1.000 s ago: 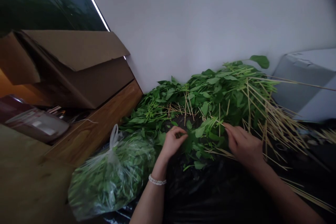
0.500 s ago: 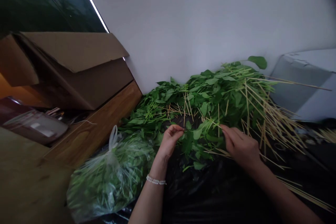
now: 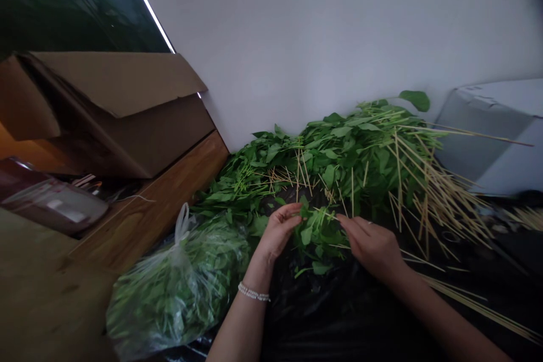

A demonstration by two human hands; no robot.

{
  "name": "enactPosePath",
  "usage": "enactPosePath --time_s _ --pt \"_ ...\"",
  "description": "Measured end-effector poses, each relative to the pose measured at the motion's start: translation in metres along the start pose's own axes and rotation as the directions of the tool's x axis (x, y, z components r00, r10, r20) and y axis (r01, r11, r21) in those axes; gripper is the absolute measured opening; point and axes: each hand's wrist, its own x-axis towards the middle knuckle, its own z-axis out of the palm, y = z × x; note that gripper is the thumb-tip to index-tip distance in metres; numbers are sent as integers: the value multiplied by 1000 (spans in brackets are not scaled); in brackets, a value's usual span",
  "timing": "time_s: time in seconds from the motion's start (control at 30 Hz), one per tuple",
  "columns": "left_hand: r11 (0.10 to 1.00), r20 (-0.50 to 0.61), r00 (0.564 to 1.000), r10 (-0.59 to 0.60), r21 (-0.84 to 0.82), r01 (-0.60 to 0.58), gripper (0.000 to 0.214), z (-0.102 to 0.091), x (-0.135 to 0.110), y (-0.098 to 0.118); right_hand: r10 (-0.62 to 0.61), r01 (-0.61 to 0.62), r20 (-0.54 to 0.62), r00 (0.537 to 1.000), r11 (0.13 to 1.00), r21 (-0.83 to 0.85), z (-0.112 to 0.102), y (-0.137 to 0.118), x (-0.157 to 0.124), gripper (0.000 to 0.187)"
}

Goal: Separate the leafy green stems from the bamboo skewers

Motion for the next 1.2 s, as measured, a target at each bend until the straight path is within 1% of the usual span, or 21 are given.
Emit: enactPosePath --time_s 0.17,0.3,0.4,0.47,0.57,0.67,0.73,0.87,0.93,1.07,1.2 --pt "982 -65 993 -95 -171 82 33 6 -1 -2 -26 26 30 999 1000 -4 4 -4 -3 35" --pt "957 -117 982 -151 -268 115 38 7 0 -2 -43 44 44 998 999 -17 4 -6 -3 34" --pt "965 -135 980 -147 -235 112 35 7 1 -2 -45 46 52 998 999 -9 4 -8 -4 34" --pt "974 -111 985 -129 -201 105 35 7 0 -1 -41 42 63 997 999 -4 5 -8 -4 34" --pt "975 -73 992 -104 -203 87 33 6 0 0 -43 44 71 997 999 -1 6 -9 -5 35" --pt "981 -54 995 -80 -181 69 39 7 -1 0 -44 44 70 997 999 -5 6 -9 -4 35" --pt "983 -33 996 -84 -168 78 42 8 -2 0 -42 43 70 997 999 -10 5 -9 -4 35" --pt "982 5 994 -110 -155 110 36 11 -4 -2 -54 56 65 996 998 -23 4 -10 -2 34" --pt "985 -1 994 -106 -135 104 34 12 -4 -3 -58 60 62 996 998 -31 4 -10 -2 33" --pt "997 -46 998 -42 -70 38 31 12 -3 -5 -61 62 84 995 998 -20 5 -10 -3 34" --pt "996 -74 996 -58 -74 53 30 12 -2 -8 -58 60 84 995 998 -18 4 -11 -2 34"
